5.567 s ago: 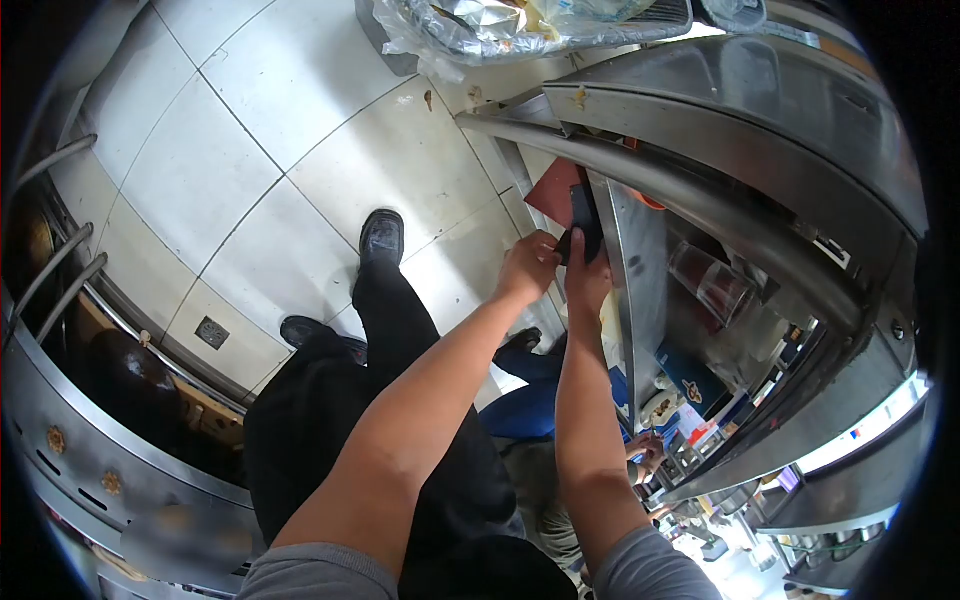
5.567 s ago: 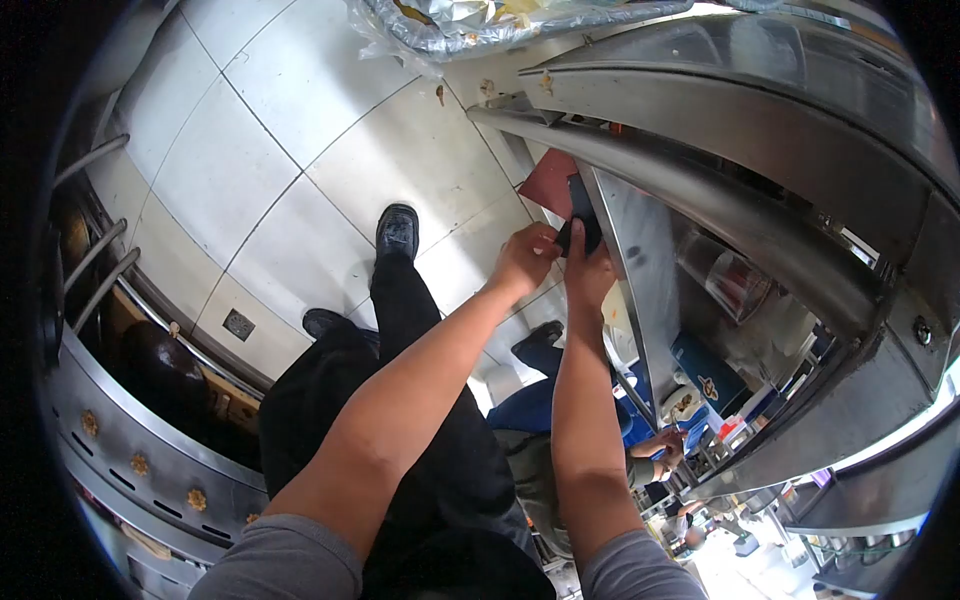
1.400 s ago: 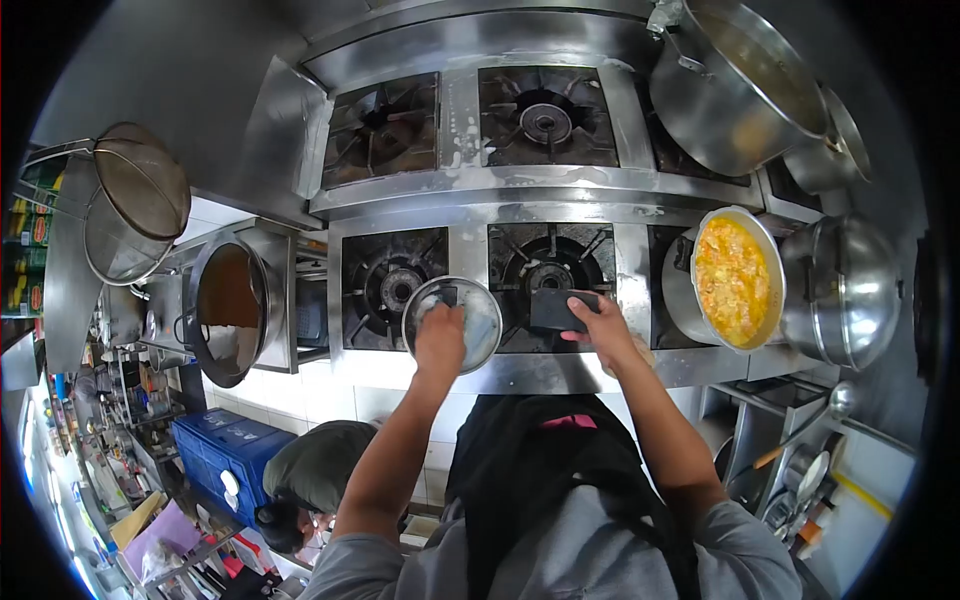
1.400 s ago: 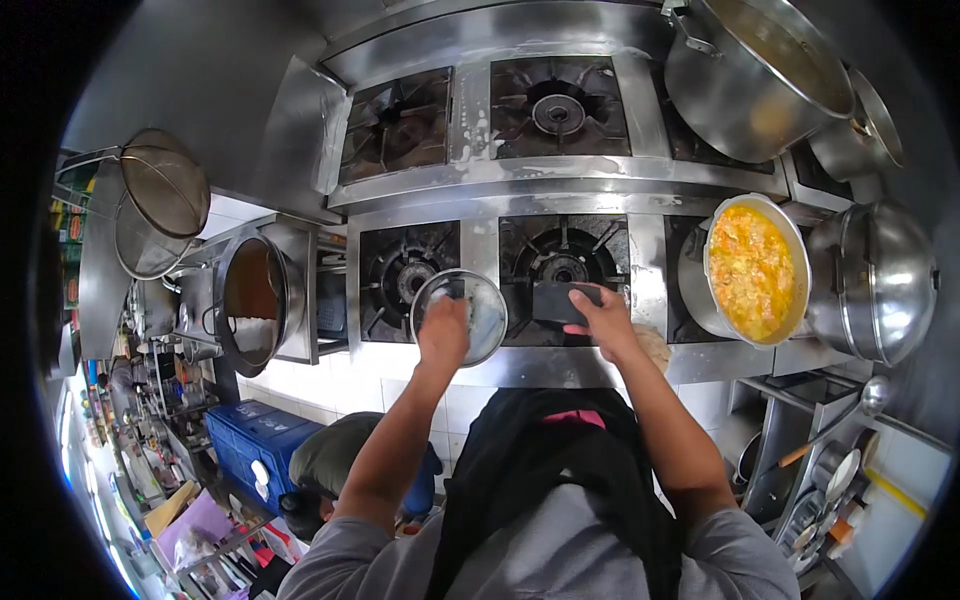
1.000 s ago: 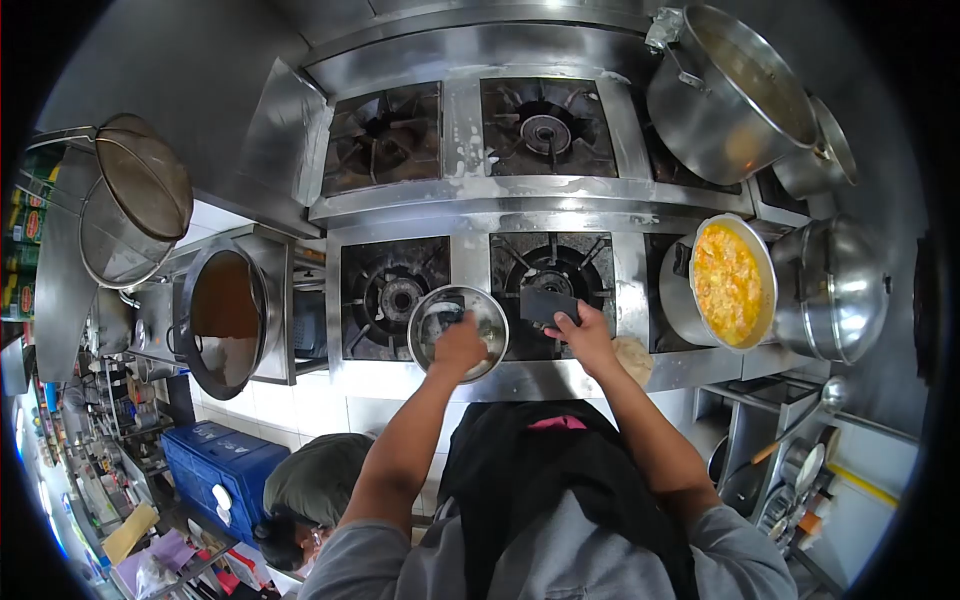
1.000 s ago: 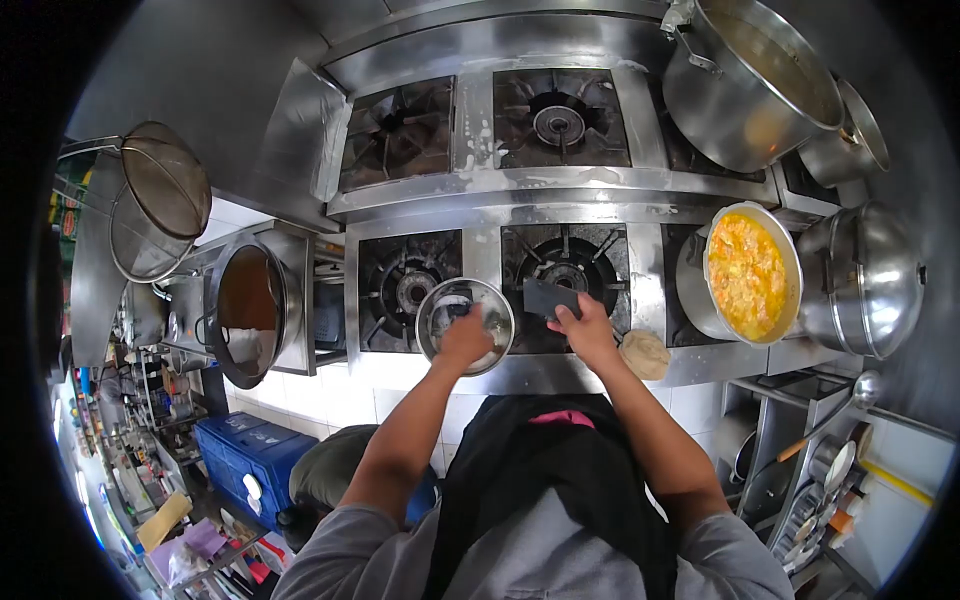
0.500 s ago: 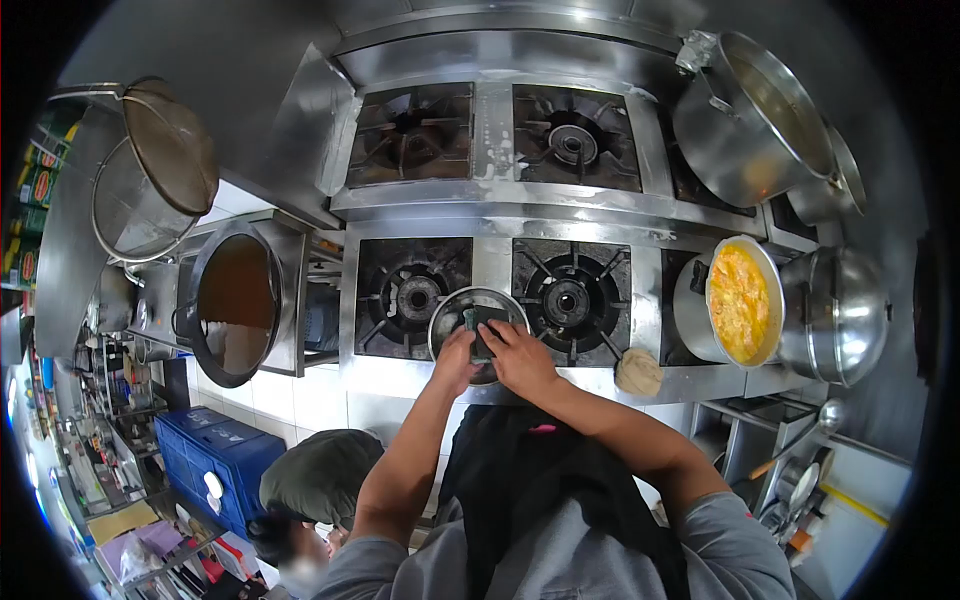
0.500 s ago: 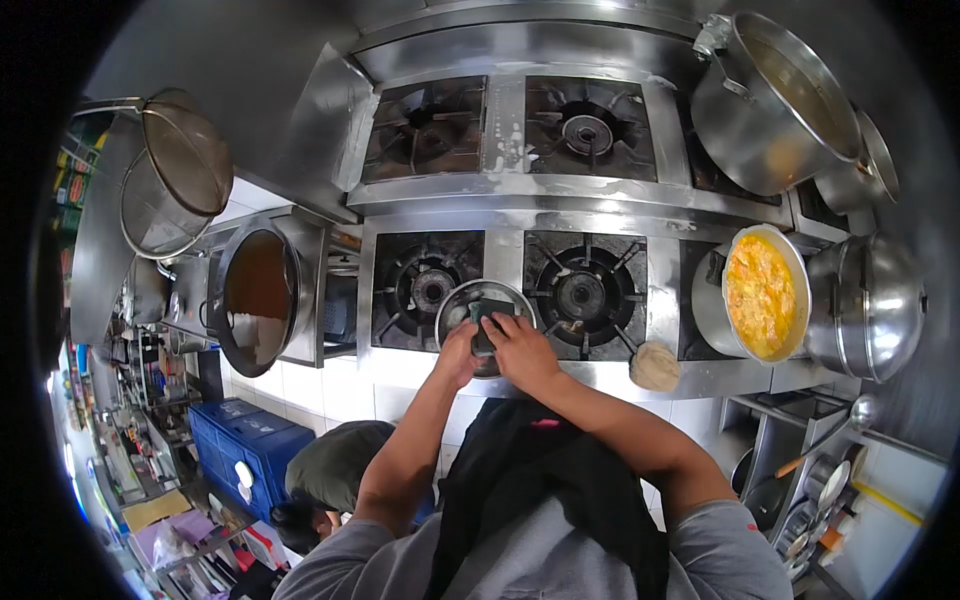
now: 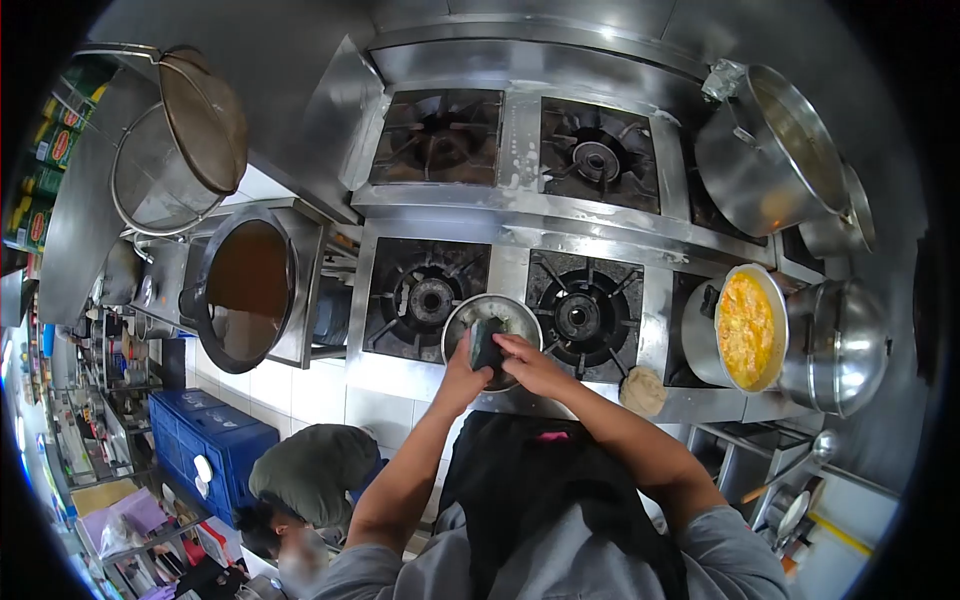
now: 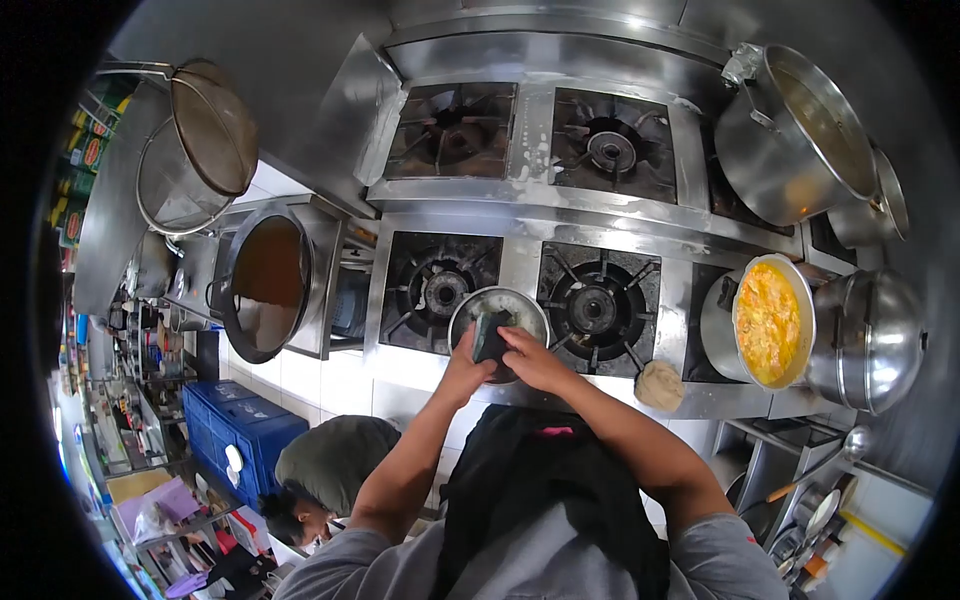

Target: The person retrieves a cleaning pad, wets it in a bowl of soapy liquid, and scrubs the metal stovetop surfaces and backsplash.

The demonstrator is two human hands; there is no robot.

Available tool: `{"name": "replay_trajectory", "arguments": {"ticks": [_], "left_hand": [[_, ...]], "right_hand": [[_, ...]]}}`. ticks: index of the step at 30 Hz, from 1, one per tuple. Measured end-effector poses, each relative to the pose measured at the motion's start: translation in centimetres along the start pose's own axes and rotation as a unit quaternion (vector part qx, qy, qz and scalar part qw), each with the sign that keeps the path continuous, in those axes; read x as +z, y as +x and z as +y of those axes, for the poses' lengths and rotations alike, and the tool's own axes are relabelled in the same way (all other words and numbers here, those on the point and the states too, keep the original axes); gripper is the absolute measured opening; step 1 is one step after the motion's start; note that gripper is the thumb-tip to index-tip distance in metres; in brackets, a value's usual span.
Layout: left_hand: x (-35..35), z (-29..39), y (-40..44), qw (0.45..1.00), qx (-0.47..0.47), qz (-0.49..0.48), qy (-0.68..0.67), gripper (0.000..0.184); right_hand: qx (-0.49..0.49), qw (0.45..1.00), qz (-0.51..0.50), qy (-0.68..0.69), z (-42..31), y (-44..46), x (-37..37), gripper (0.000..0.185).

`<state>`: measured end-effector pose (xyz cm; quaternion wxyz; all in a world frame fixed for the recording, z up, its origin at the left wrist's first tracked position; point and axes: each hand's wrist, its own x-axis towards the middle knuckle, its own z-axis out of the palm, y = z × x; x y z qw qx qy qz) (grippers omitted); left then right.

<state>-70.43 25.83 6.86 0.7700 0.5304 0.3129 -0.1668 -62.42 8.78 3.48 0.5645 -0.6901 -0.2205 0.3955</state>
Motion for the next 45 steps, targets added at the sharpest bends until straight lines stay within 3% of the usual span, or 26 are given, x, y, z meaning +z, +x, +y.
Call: {"name": "replay_trajectory", "arguments": {"ticks": [1,2,4,5,8,10,11,13,16,18,20,22,24,27,31,34,36,37,39,45], "left_hand": [[0.5,-0.6,0.0,0.965,0.133,0.092,0.206,0.06],[0.9,-1.1,0.1,0.863,0.258,0.177,0.396,0.06],[1.8,-0.3,-0.2,0.891,0.216,0.169,0.362,0.053],[1.6,-1.0,0.4,0.902,0.199,0.164,0.346,0.048],[1.9,-0.5,0.5,0.908,0.186,0.153,0.343,0.04],[1.7,-0.5,1.1,0.806,0.396,0.135,0.419,0.038],[1.5,-0.3,1.6,0.805,0.397,0.133,0.421,0.038],[1.2,0.3,2.6,0.825,0.357,0.023,0.437,0.036],[1.3,0.9,3.0,0.835,0.301,0.032,0.459,0.037],[1.7,0.7,3.5,0.825,0.264,0.044,0.498,0.041],[2.0,-0.4,4.1,0.813,0.225,0.049,0.535,0.046],[2.6,-1.1,5.2,0.714,0.225,0.063,0.66,0.046],[3.3,-1.5,6.2,0.703,0.202,0.046,0.68,0.044],[3.5,-2.5,7.9,0.664,0.149,0.024,0.732,0.041],[2.4,-3.2,8.4,0.661,0.175,0.016,0.73,0.039],[0.9,-2.1,7.8,0.691,0.221,0.019,0.688,0.036],[-0.5,-1.4,6.7,0.765,0.292,0.041,0.573,0.031],[-0.8,-0.8,6.0,0.761,0.29,0.038,0.579,0.031],[-1.0,0.8,4.3,0.761,0.377,0.082,0.522,0.027],[2.6,8.0,-1.0,0.762,0.374,0.128,0.513,0.024]], "right_hand": [[0.038,0.998,0.05,-0.002,0.0,0.4,0.5,0.057],[0.037,0.998,0.054,-0.002,0.0,1.0,0.7,0.057],[0.141,0.973,0.105,0.151,-0.5,2.5,0.4,0.054],[0.168,0.962,0.083,0.201,-0.6,2.6,-0.3,0.051],[0.184,0.951,0.136,0.21,-3.0,2.6,-1.3,0.048],[0.19,0.955,0.133,0.183,-1.8,3.3,-1.4,0.046],[0.167,0.966,0.135,0.142,-1.3,3.5,-1.1,0.044],[0.143,0.975,0.137,0.102,-1.2,3.6,-1.3,0.042],[0.14,0.988,0.06,0.012,-0.8,3.9,-1.9,0.038],[0.044,0.96,0.157,-0.229,-0.9,3.2,-1.8,0.038],[0.051,0.95,0.196,-0.238,-1.7,1.7,-1.8,0.038],[0.057,0.937,0.239,-0.249,-2.1,0.2,-2.7,0.037],[0.07,0.955,0.213,-0.196,-1.4,-2.2,-4.7,0.035],[0.093,0.949,0.256,-0.159,2.9,-6.1,-7.1,0.032],[0.104,0.909,0.378,-0.144,11.1,-12.4,-9.5,0.023],[0.138,0.856,0.448,-0.218,13.4,-16.4,-11.0,0.015],[0.101,0.828,0.474,-0.281,14.5,-18.6,-11.8,0.012],[0.096,0.821,0.481,-0.291,14.9,-19.3,-12.0,0.012],[0.093,0.815,0.489,-0.295,16.0,-20.1,-12.3,0.012],[0.099,0.795,0.498,-0.331,17.3,-18.6,-12.3,0.008]]}}
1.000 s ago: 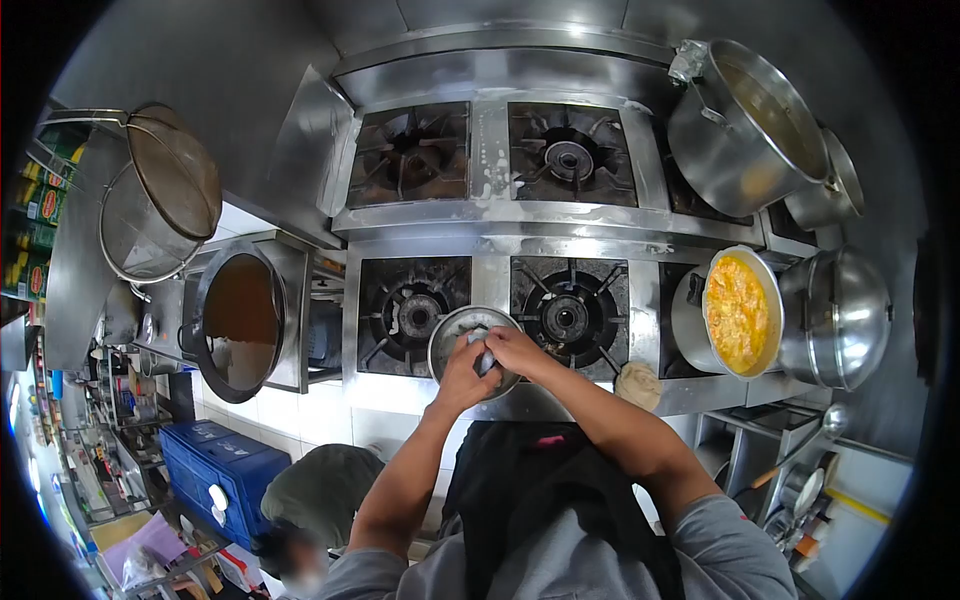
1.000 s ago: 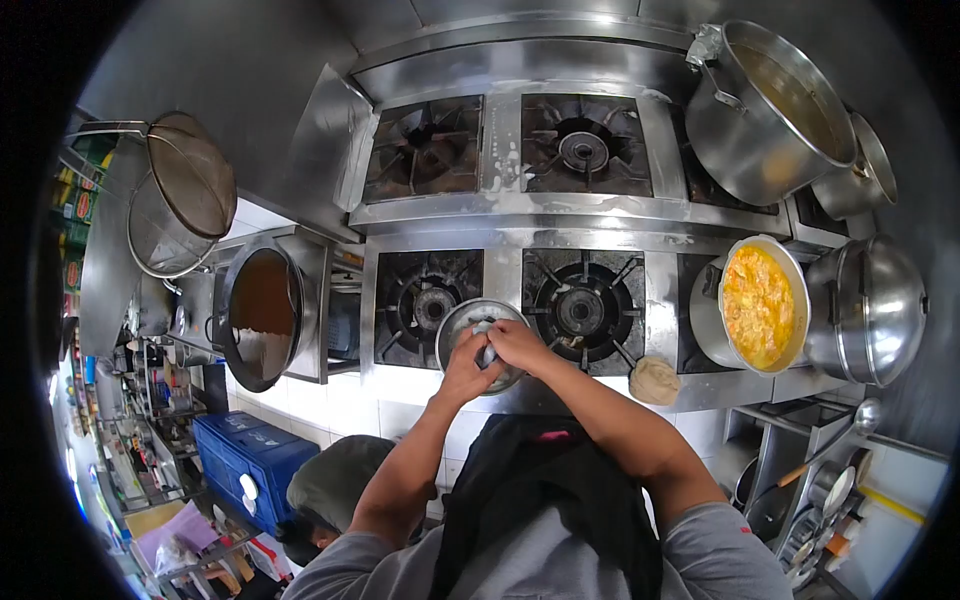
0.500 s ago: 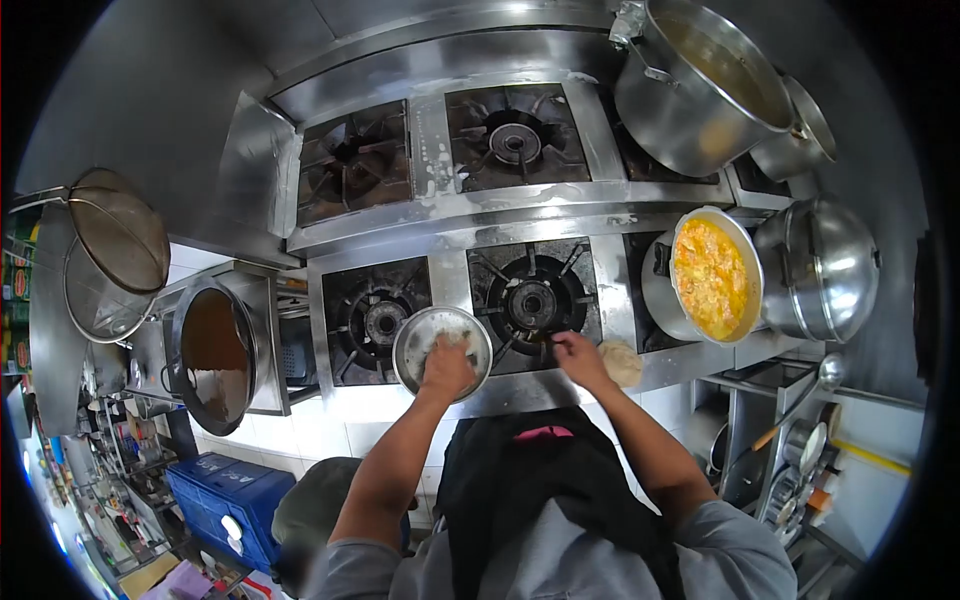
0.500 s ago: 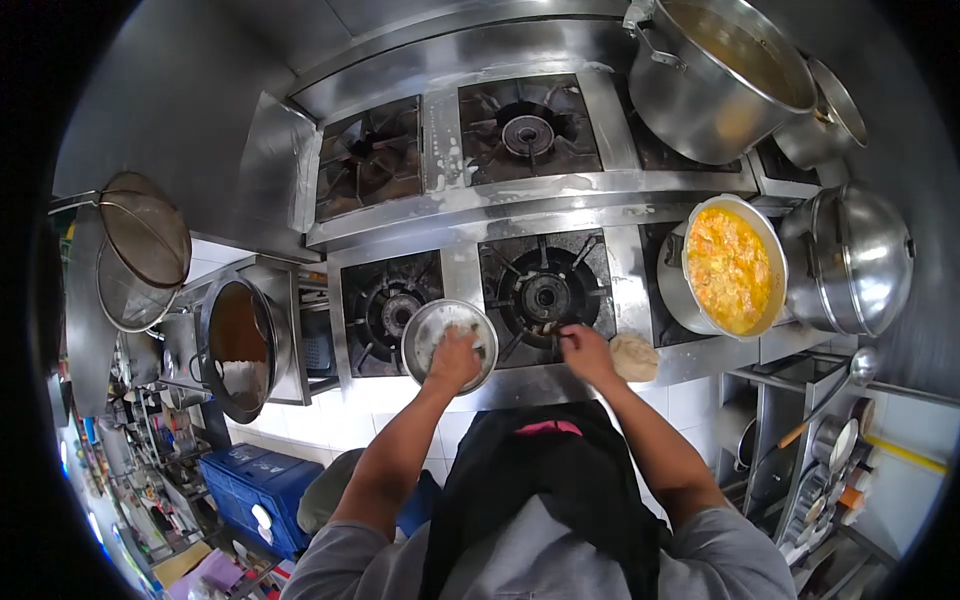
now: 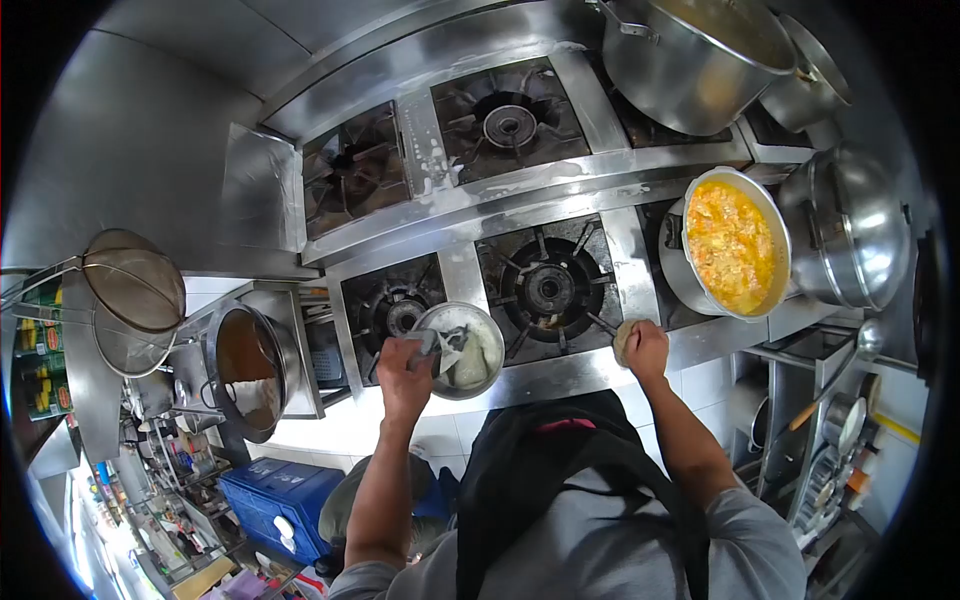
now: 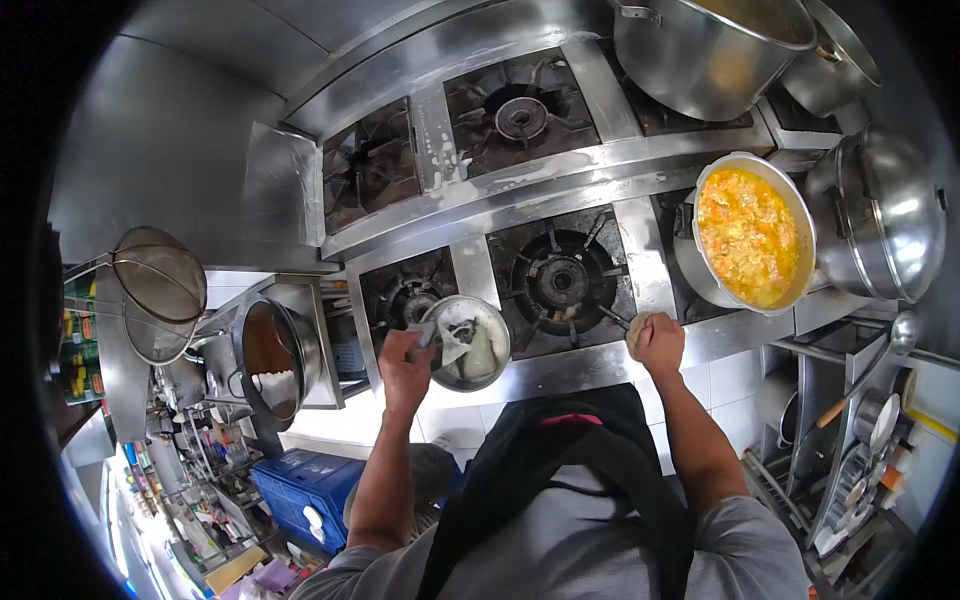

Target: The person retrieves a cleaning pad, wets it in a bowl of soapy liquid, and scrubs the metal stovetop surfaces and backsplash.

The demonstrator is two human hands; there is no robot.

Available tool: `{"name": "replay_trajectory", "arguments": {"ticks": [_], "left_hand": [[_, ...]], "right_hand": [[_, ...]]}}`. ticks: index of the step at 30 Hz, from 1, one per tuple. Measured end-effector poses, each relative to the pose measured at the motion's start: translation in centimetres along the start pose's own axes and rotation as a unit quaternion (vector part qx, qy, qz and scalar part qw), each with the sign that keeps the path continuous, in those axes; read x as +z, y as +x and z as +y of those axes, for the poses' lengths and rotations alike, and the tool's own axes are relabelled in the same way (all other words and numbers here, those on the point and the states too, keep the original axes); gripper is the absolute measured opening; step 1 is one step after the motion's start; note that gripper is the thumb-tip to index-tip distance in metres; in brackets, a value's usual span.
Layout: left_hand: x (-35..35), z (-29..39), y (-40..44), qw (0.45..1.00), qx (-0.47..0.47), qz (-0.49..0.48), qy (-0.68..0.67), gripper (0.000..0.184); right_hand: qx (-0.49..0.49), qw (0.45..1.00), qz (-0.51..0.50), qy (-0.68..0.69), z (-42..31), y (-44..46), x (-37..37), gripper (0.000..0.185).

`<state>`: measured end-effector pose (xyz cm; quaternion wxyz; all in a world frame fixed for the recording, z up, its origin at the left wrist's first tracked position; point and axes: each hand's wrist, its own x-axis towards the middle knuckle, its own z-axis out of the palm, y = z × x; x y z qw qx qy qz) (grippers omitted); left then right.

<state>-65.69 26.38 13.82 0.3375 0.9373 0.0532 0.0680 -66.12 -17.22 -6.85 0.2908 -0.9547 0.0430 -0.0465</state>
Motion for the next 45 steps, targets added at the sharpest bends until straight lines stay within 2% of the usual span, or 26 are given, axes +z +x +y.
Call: {"name": "replay_trajectory", "arguments": {"ticks": [2,5,6,7,9,11,15,16,19,21,23,26,27,29,30,32,33,35,37,38,39,40,42,43,44,45], "left_hand": [[-1.2,1.0,0.5,0.999,0.038,0.029,0.019,0.028],[-2.7,3.5,1.2,0.998,0.03,0.039,0.043,0.03],[-1.9,2.0,0.9,1.0,-0.007,0.019,0.015,0.03],[-0.6,0.1,0.6,0.998,0.047,-0.002,0.043,0.025],[2.2,-5.2,-1.7,0.999,-0.02,-0.039,0.025,0.021],[2.1,-4.8,1.7,0.997,-0.039,-0.071,0.01,0.021],[2.4,-3.0,15.2,0.983,0.157,0.075,0.06,0.036],[2.9,-1.9,19.7,0.973,0.213,0.058,0.069,0.027],[7.3,-2.4,30.1,0.952,0.272,0.046,0.132,0.039],[10.1,-4.6,32.8,0.942,0.288,0.029,0.169,0.042],[12.3,-6.3,33.6,0.901,0.332,-0.004,0.279,0.047],[15.3,-10.2,30.1,0.941,0.268,0.004,0.208,0.06],[14.6,-8.5,28.9,0.951,0.242,-0.055,0.185,0.062],[14.3,-7.5,28.0,0.954,0.239,-0.034,0.178,0.064],[14.5,-7.5,29.5,0.953,0.244,-0.034,0.178,0.064],[14.6,-8.6,33.9,0.959,0.186,-0.056,0.208,0.066],[14.9,-10.8,37.8,0.941,0.247,-0.037,0.228,0.065],[15.0,-11.0,45.6,0.931,0.282,-0.032,0.231,0.059],[15.2,-10.1,50.7,0.94,0.261,-0.048,0.214,0.055],[15.8,-10.7,52.3,0.932,0.286,-0.017,0.223,0.052],[16.1,-11.5,52.8,0.923,0.306,0.016,0.233,0.049],[16.1,-11.7,51.2,0.949,0.246,-0.03,0.195,0.047],[16.0,-10.5,43.1,0.949,0.178,-0.049,0.256,0.049],[15.4,-9.5,38.4,0.948,0.177,-0.075,0.255,0.051],[15.7,-9.8,34.2,0.926,0.237,-0.037,0.291,0.052],[15.5,-9.8,30.7,0.936,0.24,-0.035,0.256,0.051]], "right_hand": [[0.017,0.999,0.001,-0.046,0.0,0.2,0.4,0.008],[0.007,0.999,0.015,-0.042,0.3,0.4,0.7,0.009],[0.008,0.999,0.015,-0.041,0.5,0.2,0.7,0.009],[-0.004,0.999,0.014,-0.044,0.7,0.1,0.7,0.008],[-0.02,0.998,0.033,-0.044,0.9,0.6,1.0,0.008],[-0.004,0.999,0.002,-0.035,0.8,0.8,0.7,0.009],[-0.011,0.997,0.005,-0.073,0.9,0.9,1.5,0.011],[-0.012,0.998,0.007,-0.068,0.8,0.9,1.4,0.012],[-0.006,0.998,0.004,-0.061,1.1,0.6,1.8,0.014],[-0.005,0.997,0.007,-0.074,1.3,0.5,2.0,0.015],[-0.017,0.997,0.001,-0.077,1.4,0.7,1.9,0.015],[-0.02,0.997,0.02,-0.072,1.5,1.0,2.3,0.015],[-0.023,0.997,0.021,-0.077,1.6,1.0,2.4,0.016],[-0.023,0.996,0.023,-0.08,1.9,0.6,2.5,0.016],[-0.019,0.996,0.015,-0.081,2.2,0.5,2.6,0.017],[-0.019,0.996,0.011,-0.091,2.9,0.2,3.2,0.018],[-0.016,0.996,0.013,-0.092,3.1,0.1,3.4,0.018],[-0.023,0.995,-0.007,-0.096,3.3,0.1,3.3,0.018],[-0.02,0.996,-0.003,-0.085,2.6,0.4,3.2,0.017],[-0.02,0.996,0.002,-0.088,2.4,0.4,3.2,0.018],[-0.025,0.996,0.005,-0.09,2.7,0.3,3.2,0.018],[-0.029,0.996,0.0,-0.09,2.6,0.3,3.0,0.018],[-0.037,0.994,0.012,-0.101,2.7,0.6,3.1,0.019],[-0.039,0.994,0.014,-0.098,2.7,0.8,2.9,0.019],[-0.032,0.995,0.004,-0.095,2.6,0.8,2.8,0.02],[-0.023,0.995,-0.004,-0.093,2.5,0.8,2.8,0.02]]}}
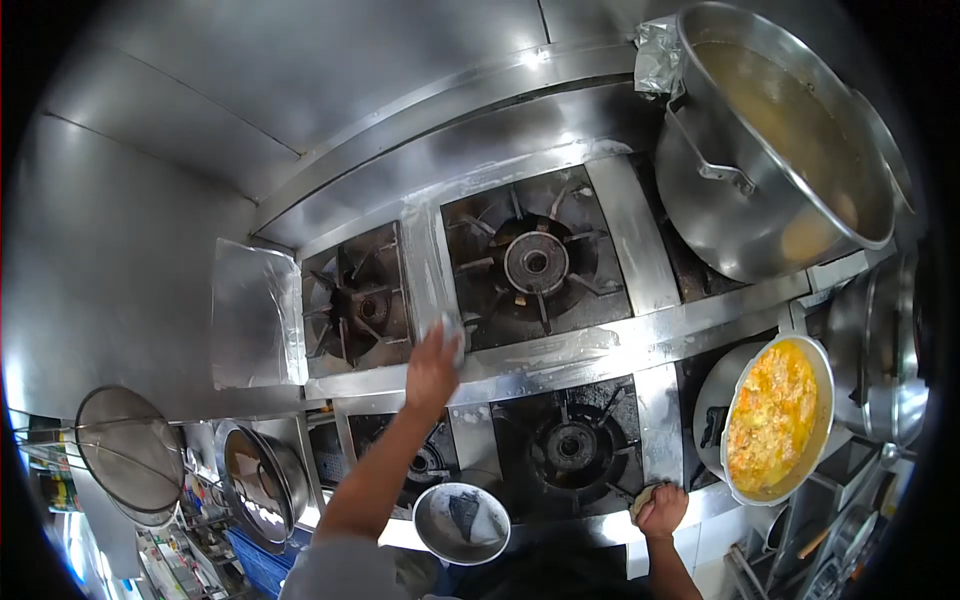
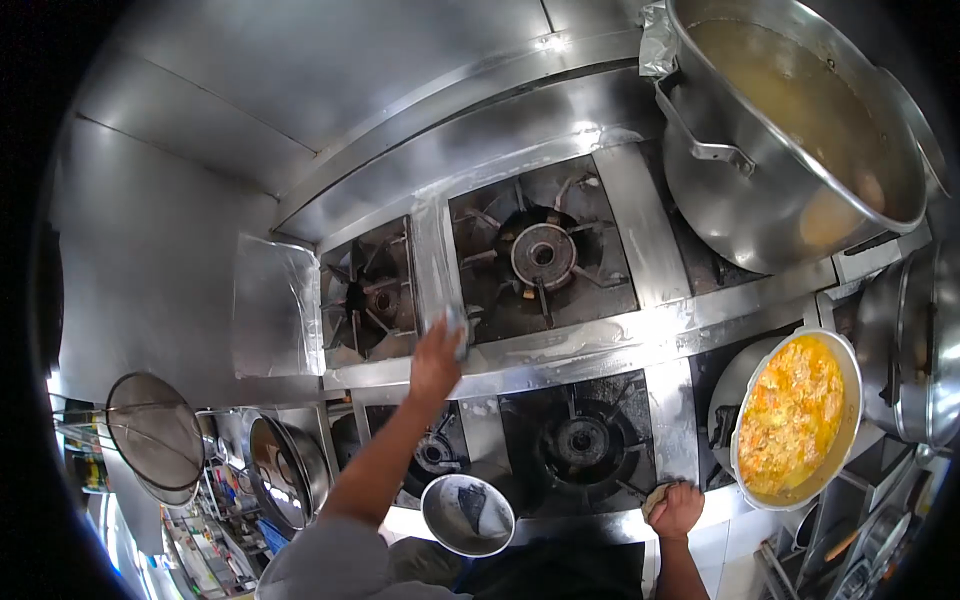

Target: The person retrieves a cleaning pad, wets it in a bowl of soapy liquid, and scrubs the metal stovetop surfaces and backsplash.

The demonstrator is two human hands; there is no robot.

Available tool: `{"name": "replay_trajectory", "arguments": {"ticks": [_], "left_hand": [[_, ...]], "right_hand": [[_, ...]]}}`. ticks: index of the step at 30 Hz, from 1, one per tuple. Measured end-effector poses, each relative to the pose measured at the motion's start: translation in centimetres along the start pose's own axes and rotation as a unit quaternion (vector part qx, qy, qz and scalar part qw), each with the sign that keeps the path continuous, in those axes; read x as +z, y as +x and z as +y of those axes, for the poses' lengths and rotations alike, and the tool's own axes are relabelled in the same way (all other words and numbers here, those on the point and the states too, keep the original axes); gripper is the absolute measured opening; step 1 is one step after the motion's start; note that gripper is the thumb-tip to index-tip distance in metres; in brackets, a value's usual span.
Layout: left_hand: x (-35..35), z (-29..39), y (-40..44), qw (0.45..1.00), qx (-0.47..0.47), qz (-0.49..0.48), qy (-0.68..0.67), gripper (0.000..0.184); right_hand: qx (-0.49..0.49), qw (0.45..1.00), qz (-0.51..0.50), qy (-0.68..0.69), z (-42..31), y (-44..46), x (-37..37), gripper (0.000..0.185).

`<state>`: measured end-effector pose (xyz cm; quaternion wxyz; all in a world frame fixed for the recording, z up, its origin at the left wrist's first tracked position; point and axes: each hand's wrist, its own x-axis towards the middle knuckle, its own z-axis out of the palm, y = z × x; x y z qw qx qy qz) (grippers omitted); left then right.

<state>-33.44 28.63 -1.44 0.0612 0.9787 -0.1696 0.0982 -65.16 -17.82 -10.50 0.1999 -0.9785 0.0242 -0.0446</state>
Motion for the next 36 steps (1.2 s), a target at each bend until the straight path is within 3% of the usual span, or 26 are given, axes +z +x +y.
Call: {"name": "replay_trajectory", "arguments": {"ticks": [4,6,8,11,13,15,18,20,22,23,26,29,31,35,36], "left_hand": [[-0.1,-2.8,4.0,0.998,0.014,-0.034,0.046,0.05],[-1.0,-6.5,12.0,0.994,-0.063,-0.078,-0.045,0.05],[1.1,-12.4,18.0,0.992,0.04,-0.049,-0.109,0.048],[0.2,-10.1,15.8,0.995,0.07,0.023,-0.071,0.047],[0.1,-5.8,8.6,0.999,0.01,-0.038,0.014,0.053],[-1.8,-1.4,2.5,0.995,0.025,-0.101,-0.001,0.055],[-1.8,-3.4,3.5,0.99,0.059,-0.126,0.019,0.054],[-2.0,-5.6,8.0,0.99,0.019,-0.141,0.012,0.053],[-1.7,-7.0,10.0,0.997,0.028,-0.054,-0.053,0.053],[-1.3,-5.9,8.1,0.994,-0.001,-0.109,-0.023,0.053],[-3.9,0.0,0.6,0.985,0.033,-0.171,-0.018,0.054],[-3.5,-2.6,2.1,0.981,0.062,-0.183,-0.003,0.056],[-3.2,-5.5,6.6,0.989,0.002,-0.151,0.001,0.058],[-2.5,-2.2,0.8,0.977,0.042,-0.204,0.048,0.058],[-5.0,-0.4,-0.6,0.983,0.088,-0.158,-0.025,0.054]], "right_hand": [[0.0,1.0,-0.004,-0.006,0.2,-0.2,0.4,0.019],[-0.001,1.0,-0.003,-0.008,0.0,-0.7,0.4,0.02],[-0.008,1.0,0.005,-0.015,0.1,-0.1,0.6,0.02],[-0.002,1.0,0.0,-0.022,0.1,-0.4,0.4,0.02],[-0.007,1.0,0.004,-0.017,-0.2,-0.1,0.1,0.02],[-0.005,1.0,0.009,-0.013,-0.4,0.0,0.2,0.019],[-0.017,0.999,0.03,-0.024,-0.1,-0.2,0.4,0.019],[-0.022,0.999,0.021,-0.028,-0.1,-0.3,0.4,0.019],[-0.014,0.999,0.005,-0.03,0.1,-0.5,0.6,0.019],[-0.007,1.0,-0.001,-0.028,0.2,-0.5,0.6,0.019],[0.007,1.0,-0.007,-0.019,0.0,-0.2,0.6,0.018],[0.001,1.0,0.008,-0.02,0.1,-0.1,0.4,0.018],[0.002,1.0,-0.014,-0.019,-0.2,-0.2,0.2,0.018],[0.009,1.0,-0.005,-0.025,-0.3,-0.2,0.2,0.019],[0.012,1.0,-0.001,-0.023,-0.3,0.1,0.3,0.019]]}}
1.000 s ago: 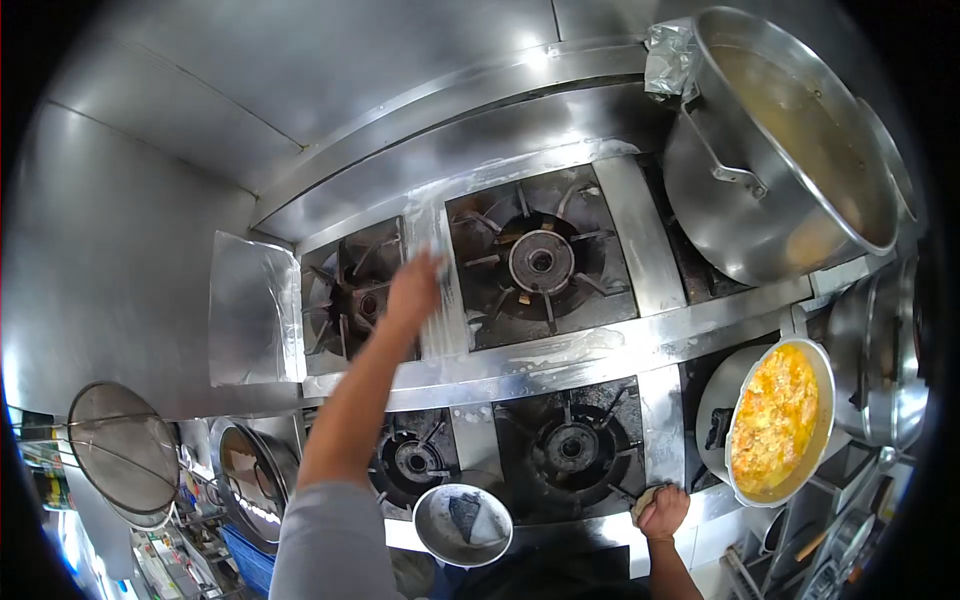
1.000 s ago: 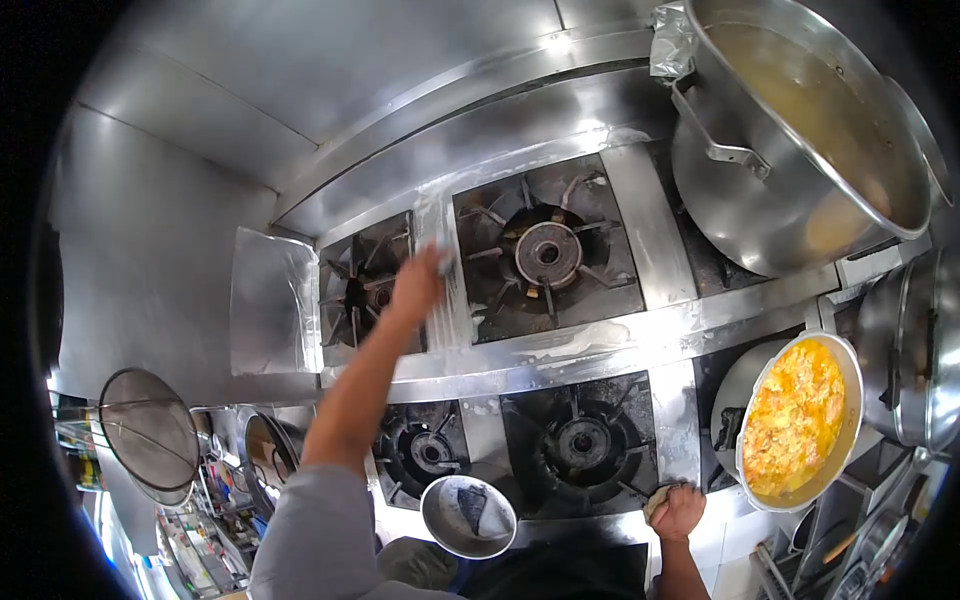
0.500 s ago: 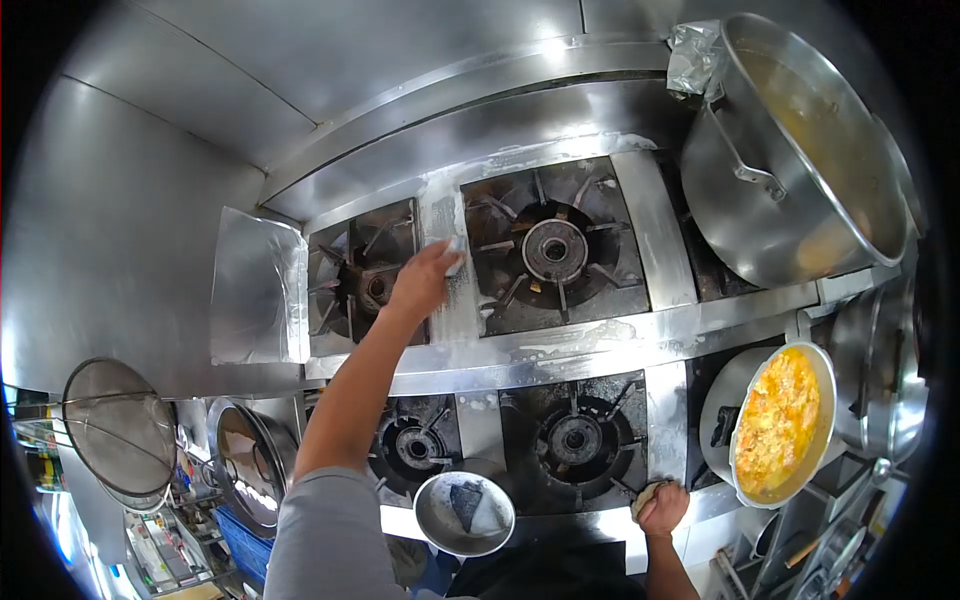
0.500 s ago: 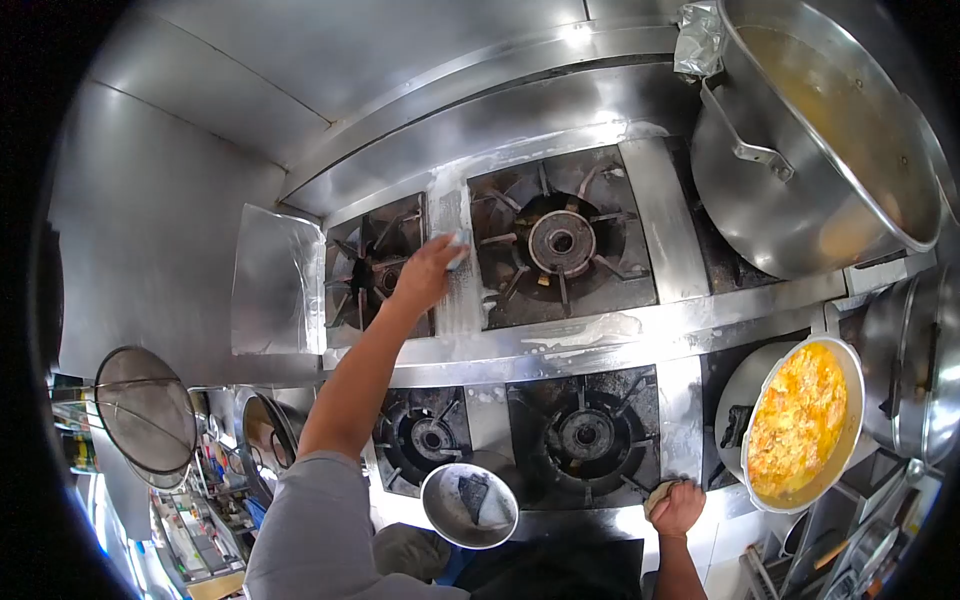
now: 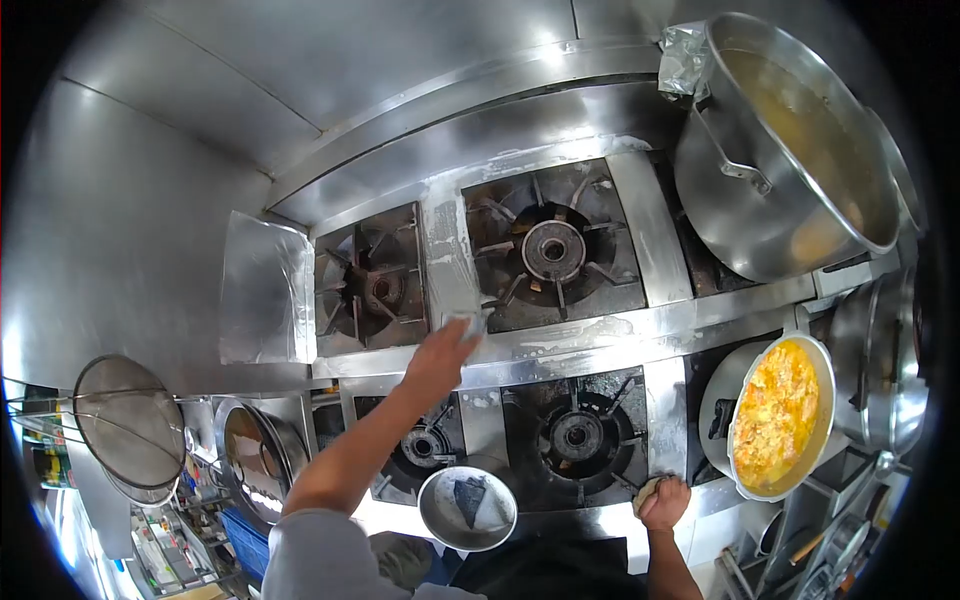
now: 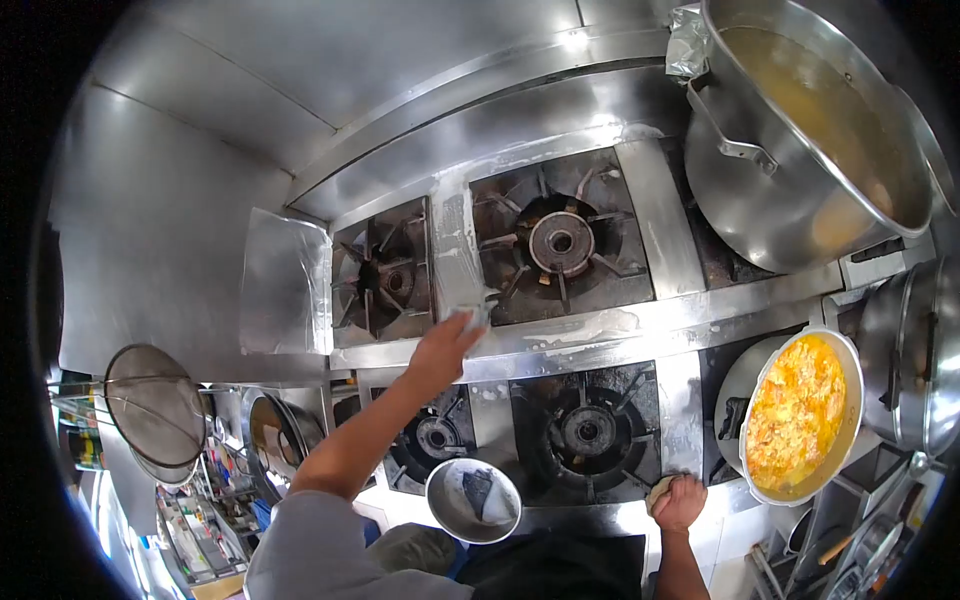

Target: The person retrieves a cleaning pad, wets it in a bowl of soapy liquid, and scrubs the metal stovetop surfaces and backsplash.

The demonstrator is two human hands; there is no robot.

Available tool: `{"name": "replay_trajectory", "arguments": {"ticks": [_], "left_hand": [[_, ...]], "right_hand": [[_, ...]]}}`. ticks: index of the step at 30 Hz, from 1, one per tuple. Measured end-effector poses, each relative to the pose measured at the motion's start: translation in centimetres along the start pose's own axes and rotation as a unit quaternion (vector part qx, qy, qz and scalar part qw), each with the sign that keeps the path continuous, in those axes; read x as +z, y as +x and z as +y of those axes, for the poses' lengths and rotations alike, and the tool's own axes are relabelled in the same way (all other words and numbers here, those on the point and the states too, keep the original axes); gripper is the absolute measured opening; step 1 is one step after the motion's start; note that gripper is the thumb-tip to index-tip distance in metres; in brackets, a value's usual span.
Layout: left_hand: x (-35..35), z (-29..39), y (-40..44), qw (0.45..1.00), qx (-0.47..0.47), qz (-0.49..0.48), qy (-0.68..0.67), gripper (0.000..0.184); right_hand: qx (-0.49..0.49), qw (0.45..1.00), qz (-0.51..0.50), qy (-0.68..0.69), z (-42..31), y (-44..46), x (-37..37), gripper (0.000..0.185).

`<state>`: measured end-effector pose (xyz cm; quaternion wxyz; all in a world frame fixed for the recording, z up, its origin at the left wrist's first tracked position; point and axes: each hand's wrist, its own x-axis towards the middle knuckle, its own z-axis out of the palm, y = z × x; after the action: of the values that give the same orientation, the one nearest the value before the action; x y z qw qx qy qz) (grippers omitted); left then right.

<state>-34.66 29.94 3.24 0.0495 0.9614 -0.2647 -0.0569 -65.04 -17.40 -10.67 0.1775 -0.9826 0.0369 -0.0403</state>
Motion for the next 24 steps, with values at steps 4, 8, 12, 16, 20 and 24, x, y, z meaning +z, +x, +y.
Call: {"name": "replay_trajectory", "arguments": {"ticks": [4,8,12,16,20,24], "left_hand": [[-1.6,-6.3,6.6,0.995,-0.067,-0.071,0.002,0.051],[0.8,-10.9,10.3,0.994,0.024,0.102,0.033,0.054],[0.6,-2.2,3.7,0.997,0.004,0.046,0.054,0.058],[1.8,-12.3,12.9,0.989,0.02,0.123,0.076,0.051],[1.0,-15.7,17.9,0.995,-0.049,0.085,0.029,0.054],[-1.0,-6.2,9.1,0.998,-0.063,0.001,0.003,0.065]], "right_hand": [[-0.025,1.0,0.012,0.0,0.3,0.1,-0.2,0.018],[-0.019,1.0,0.009,0.008,0.2,-0.3,0.1,0.018],[-0.007,1.0,0.013,0.019,-0.1,0.1,-0.3,0.02],[-0.017,1.0,0.009,0.0,0.4,-0.3,0.1,0.02],[-0.022,1.0,-0.009,-0.004,0.9,-0.6,0.4,0.02],[-0.016,0.999,0.029,0.014,0.4,0.3,0.3,0.019]]}}
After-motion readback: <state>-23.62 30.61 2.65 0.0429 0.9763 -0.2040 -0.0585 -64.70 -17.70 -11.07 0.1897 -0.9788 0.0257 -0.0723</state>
